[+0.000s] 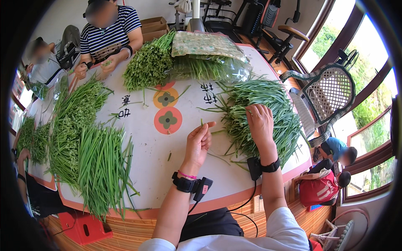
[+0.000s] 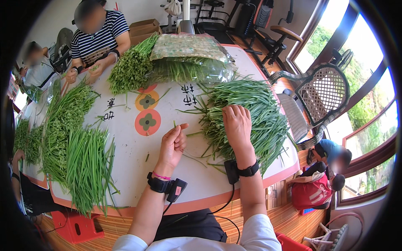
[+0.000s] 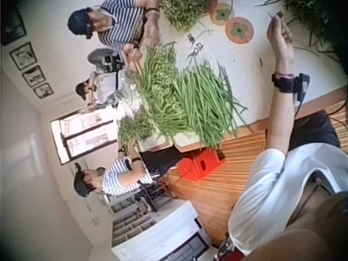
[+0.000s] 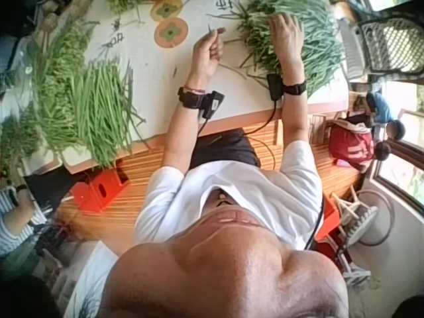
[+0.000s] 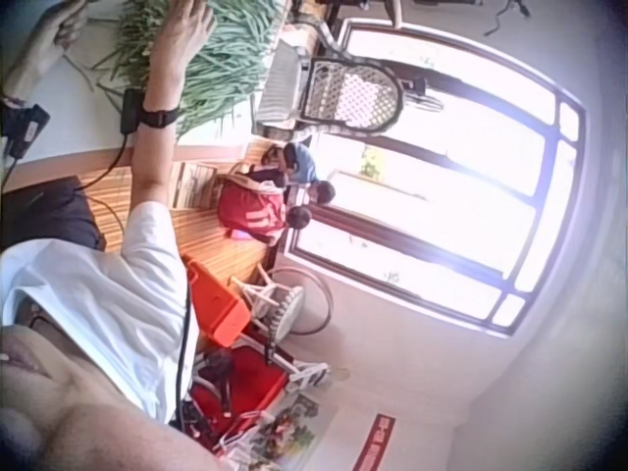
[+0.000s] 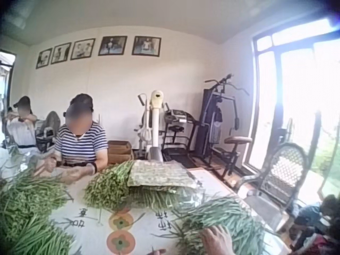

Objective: The person trims green leafy vegetables by hand, snapping off ends and separating stalks. They gather trimmed pieces into a pile and occasionally move a plastic bag on the table.

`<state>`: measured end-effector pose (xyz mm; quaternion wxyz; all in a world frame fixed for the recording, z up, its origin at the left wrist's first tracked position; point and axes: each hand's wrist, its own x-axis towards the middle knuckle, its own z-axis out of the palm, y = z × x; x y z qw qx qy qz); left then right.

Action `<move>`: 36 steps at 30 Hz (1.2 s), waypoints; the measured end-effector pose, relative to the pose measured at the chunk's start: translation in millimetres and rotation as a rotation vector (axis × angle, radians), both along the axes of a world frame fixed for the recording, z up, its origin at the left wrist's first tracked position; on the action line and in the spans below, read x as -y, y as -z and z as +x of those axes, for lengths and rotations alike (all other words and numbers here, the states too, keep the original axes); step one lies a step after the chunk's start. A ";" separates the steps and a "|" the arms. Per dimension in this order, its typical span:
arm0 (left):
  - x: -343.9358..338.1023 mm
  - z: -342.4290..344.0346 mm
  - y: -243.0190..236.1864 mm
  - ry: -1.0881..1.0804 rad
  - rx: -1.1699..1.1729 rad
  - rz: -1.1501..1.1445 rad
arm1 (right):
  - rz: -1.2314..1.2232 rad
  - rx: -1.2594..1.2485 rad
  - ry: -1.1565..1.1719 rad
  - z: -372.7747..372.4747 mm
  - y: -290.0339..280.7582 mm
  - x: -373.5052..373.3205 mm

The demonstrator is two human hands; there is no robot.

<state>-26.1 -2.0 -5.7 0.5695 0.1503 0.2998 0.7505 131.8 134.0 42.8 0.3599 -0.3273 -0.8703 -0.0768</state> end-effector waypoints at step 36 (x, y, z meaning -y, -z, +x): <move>-6.1 -4.4 14.7 -0.238 0.289 0.381 | -0.528 0.050 -0.621 -25.5 -18.4 49.3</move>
